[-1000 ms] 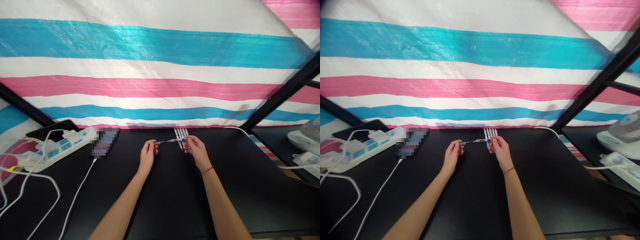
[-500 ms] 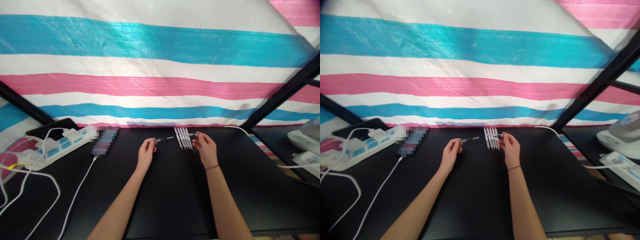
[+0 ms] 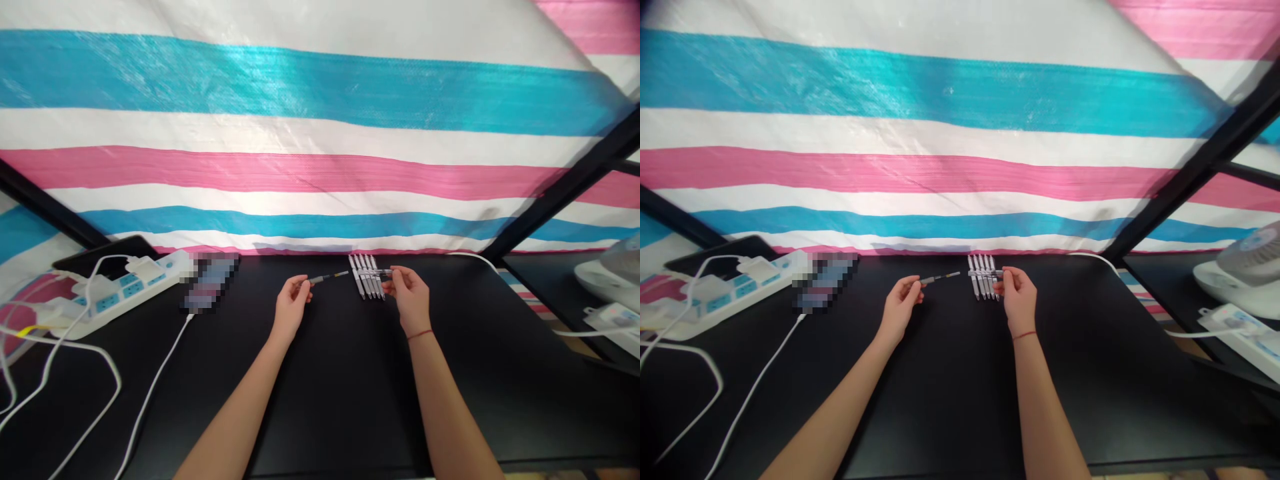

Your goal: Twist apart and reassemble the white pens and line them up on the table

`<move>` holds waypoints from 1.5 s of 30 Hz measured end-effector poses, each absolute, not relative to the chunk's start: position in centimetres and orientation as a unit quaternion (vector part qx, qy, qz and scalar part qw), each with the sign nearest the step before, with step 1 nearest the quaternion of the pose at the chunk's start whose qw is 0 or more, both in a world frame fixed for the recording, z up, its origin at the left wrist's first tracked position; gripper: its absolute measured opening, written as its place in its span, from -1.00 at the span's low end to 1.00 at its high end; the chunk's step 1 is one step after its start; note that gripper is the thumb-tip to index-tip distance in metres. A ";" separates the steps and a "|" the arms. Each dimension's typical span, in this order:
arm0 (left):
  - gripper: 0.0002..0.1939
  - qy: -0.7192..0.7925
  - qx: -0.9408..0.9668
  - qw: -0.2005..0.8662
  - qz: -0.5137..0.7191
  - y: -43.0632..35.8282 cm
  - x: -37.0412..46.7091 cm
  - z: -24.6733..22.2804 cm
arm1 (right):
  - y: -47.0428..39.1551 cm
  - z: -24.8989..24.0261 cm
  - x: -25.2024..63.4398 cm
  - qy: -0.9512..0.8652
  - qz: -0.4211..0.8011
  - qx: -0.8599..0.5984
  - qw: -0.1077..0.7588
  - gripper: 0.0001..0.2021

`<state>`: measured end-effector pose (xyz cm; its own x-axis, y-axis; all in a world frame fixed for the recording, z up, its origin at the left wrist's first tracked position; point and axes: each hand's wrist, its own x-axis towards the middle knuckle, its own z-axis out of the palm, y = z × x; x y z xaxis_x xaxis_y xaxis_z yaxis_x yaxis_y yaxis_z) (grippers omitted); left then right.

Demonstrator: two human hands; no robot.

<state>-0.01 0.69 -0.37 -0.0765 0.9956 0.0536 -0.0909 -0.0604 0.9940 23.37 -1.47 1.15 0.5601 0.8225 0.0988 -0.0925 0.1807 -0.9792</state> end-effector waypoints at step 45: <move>-0.69 0.460 0.524 0.491 0.523 0.4 0.2 -0.6 | -2.2 1.9 21.3 -0.469 0.384 -0.522 0.600 -0.73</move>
<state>0.24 0.40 -0.56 0.0304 0.9950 0.0953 -0.0312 -0.0944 0.9950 21.26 -2.16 1.89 0.2652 0.9505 0.1619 0.0281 0.1602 -0.9867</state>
